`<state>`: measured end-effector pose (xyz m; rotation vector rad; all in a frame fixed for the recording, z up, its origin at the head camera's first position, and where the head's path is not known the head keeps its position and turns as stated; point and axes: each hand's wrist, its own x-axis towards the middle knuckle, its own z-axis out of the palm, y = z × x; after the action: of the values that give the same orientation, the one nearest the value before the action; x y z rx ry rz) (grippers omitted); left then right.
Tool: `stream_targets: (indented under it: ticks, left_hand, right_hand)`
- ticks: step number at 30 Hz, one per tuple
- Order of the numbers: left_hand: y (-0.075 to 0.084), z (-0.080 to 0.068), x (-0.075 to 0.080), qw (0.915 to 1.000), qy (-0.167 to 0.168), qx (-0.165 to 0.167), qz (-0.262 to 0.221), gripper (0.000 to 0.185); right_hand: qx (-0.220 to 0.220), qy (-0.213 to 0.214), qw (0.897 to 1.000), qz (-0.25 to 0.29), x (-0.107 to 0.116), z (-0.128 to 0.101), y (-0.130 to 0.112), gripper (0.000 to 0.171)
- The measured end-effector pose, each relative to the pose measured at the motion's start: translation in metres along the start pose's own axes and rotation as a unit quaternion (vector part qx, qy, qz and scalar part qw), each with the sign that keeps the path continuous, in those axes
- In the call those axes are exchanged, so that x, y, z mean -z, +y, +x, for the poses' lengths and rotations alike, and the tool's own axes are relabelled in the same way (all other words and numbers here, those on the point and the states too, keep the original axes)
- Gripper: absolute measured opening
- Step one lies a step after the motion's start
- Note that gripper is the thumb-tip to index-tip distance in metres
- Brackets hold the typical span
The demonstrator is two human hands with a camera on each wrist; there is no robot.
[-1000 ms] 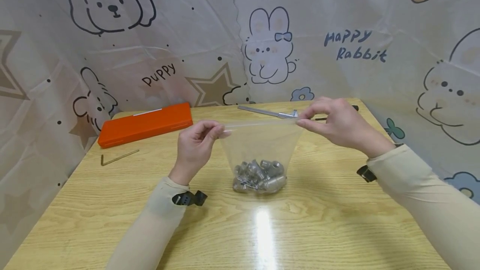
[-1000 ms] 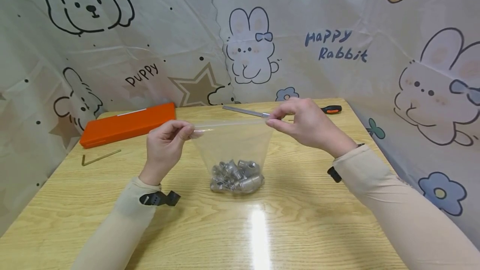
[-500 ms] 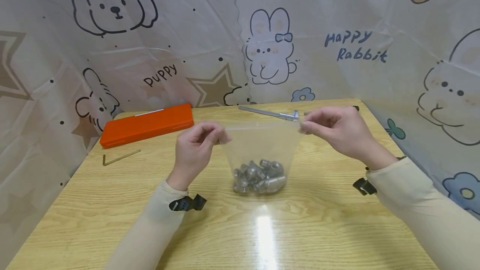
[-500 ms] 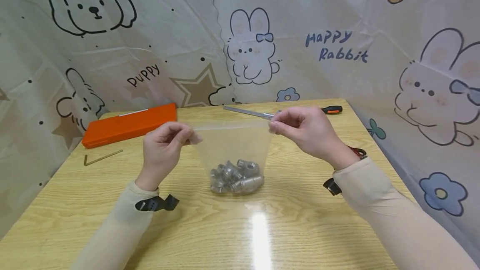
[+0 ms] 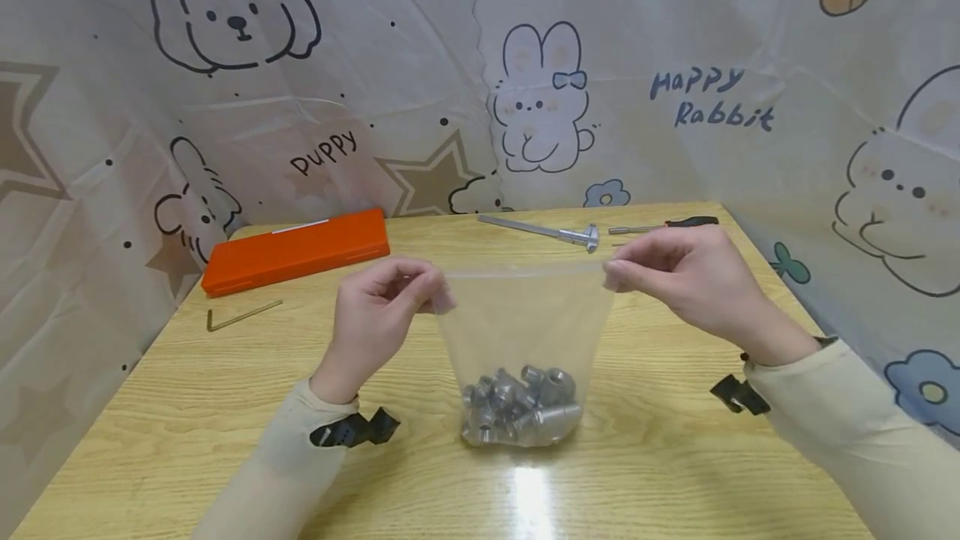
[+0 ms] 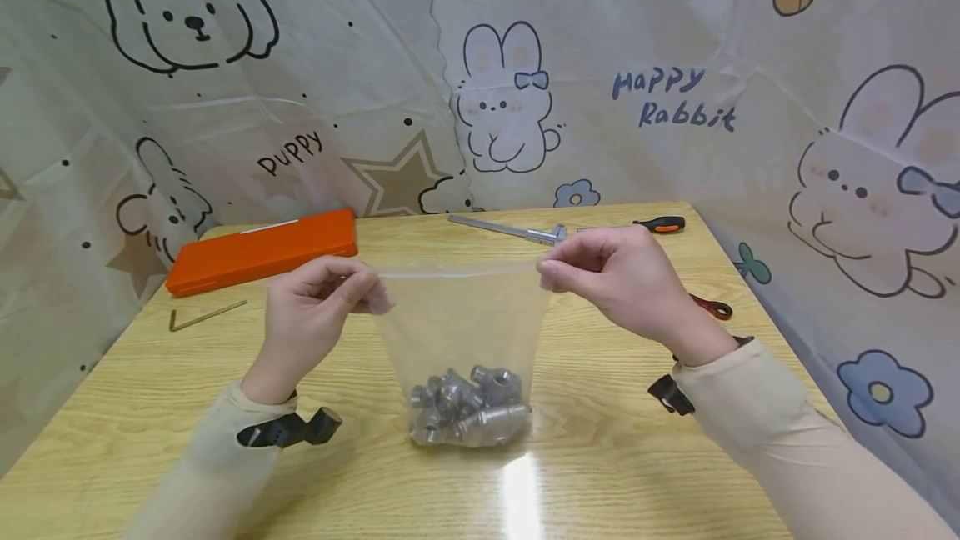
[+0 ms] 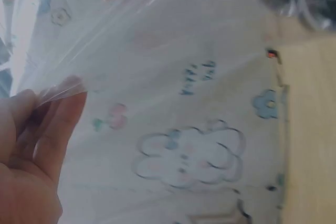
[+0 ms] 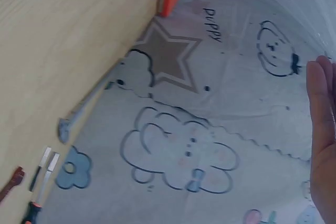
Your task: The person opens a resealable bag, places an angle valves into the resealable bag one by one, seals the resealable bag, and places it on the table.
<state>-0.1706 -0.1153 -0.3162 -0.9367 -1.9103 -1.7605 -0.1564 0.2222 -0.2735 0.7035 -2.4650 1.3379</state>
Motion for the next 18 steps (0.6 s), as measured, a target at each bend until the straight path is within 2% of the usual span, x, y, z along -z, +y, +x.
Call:
stream_targets:
  ticks: [4, 10, 14, 18]
  left_hand:
    - [-0.022, 0.007, 0.001, 0.9947, 0.011, 0.100, 0.022, 0.012]
    - [-0.059, 0.033, 0.005, 0.9789, 0.018, 0.203, 0.011, 0.019]
    - [-0.087, 0.049, 0.009, 0.9608, 0.015, 0.277, -0.008, 0.024]
    - [-0.118, 0.061, 0.010, 0.9397, 0.015, 0.342, -0.012, 0.029]
  right_hand:
    - [-0.066, -0.011, 0.998, 0.011, -0.010, 0.014, 0.019, 0.014]
    - [-0.160, -0.026, 0.987, 0.025, -0.019, 0.053, 0.050, 0.025]
    - [-0.214, -0.054, 0.974, 0.044, -0.026, 0.077, 0.072, 0.029]
    - [-0.238, -0.070, 0.967, 0.059, -0.035, 0.096, 0.096, 0.028]
